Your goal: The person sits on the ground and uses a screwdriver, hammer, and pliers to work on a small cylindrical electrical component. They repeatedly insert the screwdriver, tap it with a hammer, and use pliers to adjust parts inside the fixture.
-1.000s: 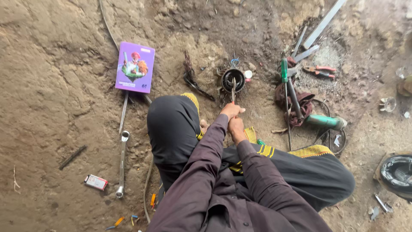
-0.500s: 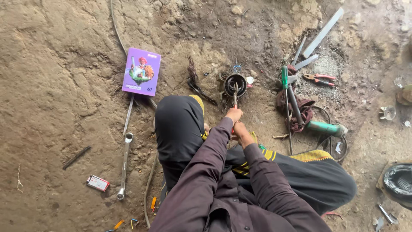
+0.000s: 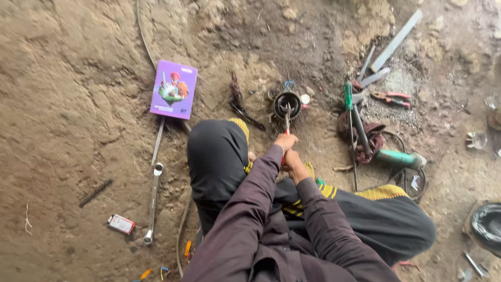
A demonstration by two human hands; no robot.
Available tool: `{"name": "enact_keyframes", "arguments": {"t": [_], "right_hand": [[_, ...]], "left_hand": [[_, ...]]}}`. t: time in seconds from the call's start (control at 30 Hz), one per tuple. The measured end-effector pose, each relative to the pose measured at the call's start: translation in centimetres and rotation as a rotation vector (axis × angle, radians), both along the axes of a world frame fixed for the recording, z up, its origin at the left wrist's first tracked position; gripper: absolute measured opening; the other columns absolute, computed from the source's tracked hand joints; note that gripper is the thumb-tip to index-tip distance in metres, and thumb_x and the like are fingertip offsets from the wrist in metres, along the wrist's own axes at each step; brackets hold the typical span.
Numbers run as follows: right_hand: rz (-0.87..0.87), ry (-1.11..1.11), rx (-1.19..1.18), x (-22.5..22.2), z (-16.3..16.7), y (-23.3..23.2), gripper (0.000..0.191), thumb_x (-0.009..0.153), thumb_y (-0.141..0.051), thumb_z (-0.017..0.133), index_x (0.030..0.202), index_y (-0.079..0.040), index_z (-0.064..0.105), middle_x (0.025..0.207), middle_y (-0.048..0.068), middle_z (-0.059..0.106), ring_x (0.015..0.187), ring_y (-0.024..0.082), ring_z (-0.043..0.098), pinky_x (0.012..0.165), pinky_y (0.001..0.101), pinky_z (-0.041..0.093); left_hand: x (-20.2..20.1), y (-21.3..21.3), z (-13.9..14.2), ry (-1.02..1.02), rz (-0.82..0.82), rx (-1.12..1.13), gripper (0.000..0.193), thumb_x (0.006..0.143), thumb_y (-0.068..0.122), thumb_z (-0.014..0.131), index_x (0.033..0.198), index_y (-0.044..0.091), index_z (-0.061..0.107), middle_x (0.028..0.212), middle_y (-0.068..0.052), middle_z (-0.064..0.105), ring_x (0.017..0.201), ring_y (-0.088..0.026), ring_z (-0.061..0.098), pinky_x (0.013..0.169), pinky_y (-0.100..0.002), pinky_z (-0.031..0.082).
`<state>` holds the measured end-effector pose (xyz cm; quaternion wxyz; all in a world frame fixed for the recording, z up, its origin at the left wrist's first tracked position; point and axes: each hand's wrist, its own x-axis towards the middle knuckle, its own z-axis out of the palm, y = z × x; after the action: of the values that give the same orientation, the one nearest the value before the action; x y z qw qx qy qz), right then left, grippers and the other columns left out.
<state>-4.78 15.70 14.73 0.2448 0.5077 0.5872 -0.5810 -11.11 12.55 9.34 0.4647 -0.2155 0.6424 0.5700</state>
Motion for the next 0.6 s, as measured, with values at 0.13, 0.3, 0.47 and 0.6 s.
{"name": "enact_keyframes", "arguments": {"t": [0.13,0.3,0.47,0.6], "right_hand": [[-0.038,0.0,-0.036,0.0,0.2,-0.4,0.033,0.097,-0.032,0.047,0.106,-0.008,0.067,0.089,0.009,0.07,0.07,0.023,0.066,0.055,0.0426,0.051],[-0.09,0.071,0.063,0.4,0.2,-0.9,0.045,0.099,-0.036,0.051,0.107,0.004,0.07,0.091,0.015,0.074,0.07,0.025,0.073,0.054,0.0403,0.053],[0.079,0.195,0.291,0.5,-0.7,-1.5,0.044,0.097,-0.035,0.054,0.109,0.004,0.07,0.085,0.015,0.075,0.068,0.023,0.07,0.054,0.0397,0.049],[0.048,0.191,0.197,1.1,-1.1,-1.1,0.038,0.098,-0.031,0.053,0.111,0.001,0.07,0.089,0.016,0.075,0.071,0.026,0.071,0.053,0.0383,0.051]], "left_hand": [[0.4,0.1,-0.2,-0.059,-0.018,0.096,0.044,0.075,0.022,0.08,0.102,-0.012,0.072,0.1,-0.025,0.072,0.081,-0.032,0.071,0.076,-0.045,0.053],[1.0,0.2,-0.7,-0.006,-0.036,-0.078,0.059,0.07,0.015,0.079,0.118,-0.007,0.054,0.103,-0.023,0.072,0.087,-0.034,0.075,0.077,-0.043,0.058],[1.5,0.1,-1.5,0.082,-0.119,-0.103,0.052,0.07,0.015,0.076,0.114,-0.009,0.062,0.103,-0.025,0.075,0.091,-0.033,0.075,0.082,-0.041,0.058],[1.7,-0.2,-1.6,0.179,-0.148,-0.152,0.05,0.072,0.023,0.084,0.109,-0.004,0.065,0.105,-0.024,0.071,0.098,-0.034,0.068,0.086,-0.042,0.052]]}}
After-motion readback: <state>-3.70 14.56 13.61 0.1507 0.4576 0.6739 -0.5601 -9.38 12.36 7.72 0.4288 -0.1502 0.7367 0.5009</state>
